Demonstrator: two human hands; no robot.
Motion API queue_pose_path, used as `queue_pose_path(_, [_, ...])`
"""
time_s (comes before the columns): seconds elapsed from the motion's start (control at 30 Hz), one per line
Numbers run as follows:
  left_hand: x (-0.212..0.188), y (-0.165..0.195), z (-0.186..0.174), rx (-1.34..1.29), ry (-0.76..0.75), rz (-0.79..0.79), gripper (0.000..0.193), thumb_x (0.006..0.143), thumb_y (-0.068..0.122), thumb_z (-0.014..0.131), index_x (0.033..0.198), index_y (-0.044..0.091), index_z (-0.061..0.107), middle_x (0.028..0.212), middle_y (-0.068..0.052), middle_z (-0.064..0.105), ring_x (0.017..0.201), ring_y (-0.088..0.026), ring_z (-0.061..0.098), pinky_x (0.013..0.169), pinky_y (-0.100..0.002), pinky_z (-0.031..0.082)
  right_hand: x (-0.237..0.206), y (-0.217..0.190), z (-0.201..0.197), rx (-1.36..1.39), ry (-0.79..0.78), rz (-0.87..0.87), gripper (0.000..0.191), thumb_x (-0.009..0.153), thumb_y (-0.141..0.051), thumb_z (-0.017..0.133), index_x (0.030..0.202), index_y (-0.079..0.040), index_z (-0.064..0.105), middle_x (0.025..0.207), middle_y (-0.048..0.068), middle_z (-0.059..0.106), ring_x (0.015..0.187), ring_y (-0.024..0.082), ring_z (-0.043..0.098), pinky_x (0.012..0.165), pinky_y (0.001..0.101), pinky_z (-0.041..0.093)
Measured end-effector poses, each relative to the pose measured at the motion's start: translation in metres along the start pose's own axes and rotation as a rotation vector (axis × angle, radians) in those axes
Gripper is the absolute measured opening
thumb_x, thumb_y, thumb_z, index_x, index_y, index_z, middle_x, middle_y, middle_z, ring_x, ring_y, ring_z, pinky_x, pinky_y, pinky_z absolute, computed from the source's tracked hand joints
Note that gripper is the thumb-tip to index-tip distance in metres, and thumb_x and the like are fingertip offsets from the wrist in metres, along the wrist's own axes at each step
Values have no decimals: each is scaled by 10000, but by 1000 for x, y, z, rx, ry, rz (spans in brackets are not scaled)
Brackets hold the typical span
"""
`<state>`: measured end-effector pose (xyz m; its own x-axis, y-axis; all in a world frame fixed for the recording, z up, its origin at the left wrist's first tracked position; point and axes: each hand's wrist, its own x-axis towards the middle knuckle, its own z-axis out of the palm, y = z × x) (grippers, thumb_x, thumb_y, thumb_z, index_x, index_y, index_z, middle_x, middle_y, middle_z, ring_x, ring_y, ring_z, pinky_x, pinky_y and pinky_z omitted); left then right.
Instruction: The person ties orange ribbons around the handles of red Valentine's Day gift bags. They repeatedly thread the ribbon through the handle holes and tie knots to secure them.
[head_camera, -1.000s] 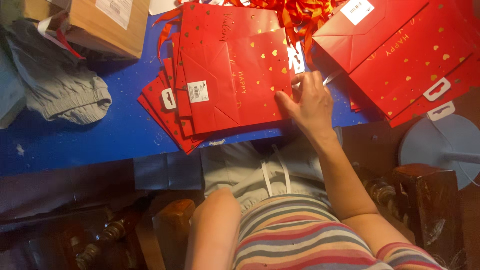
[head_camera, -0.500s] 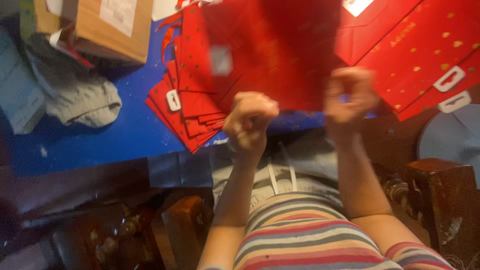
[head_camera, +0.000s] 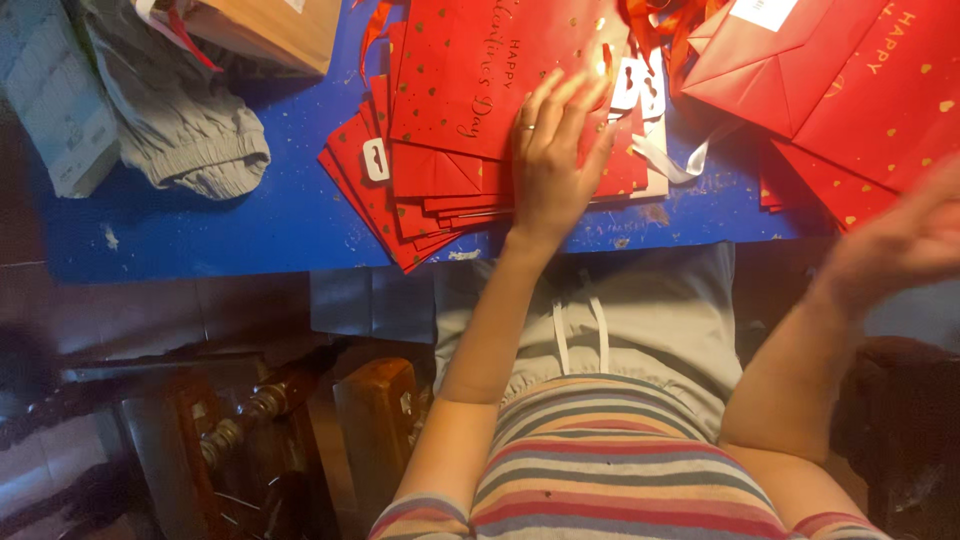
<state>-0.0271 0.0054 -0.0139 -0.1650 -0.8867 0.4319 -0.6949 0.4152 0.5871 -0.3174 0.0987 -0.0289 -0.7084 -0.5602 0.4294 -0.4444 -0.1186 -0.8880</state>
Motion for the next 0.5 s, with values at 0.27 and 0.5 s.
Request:
queue_pose_path(0.27, [-10,-19,17,150,-177,-69,919,864,522,744,1552,58,349,1605,-202,364,1537,-356,282,1274,-510,253,-61,-57,106,-90,-670,-306,230,1018,34,642,1241,-21,653,1244,132,644,1168,303,603,1032,406,488])
queue_pose_path(0.5, [-21,-5,22,379,-146,-94,670,949,381,657,1489,31,471,1528,-238,482,1470,-362,438,1250,-530,300,-55,-56,145,-101,-666,-417,350,1008,-3,666,1353,-4,601,1381,191,605,1283,378,568,1128,454,453])
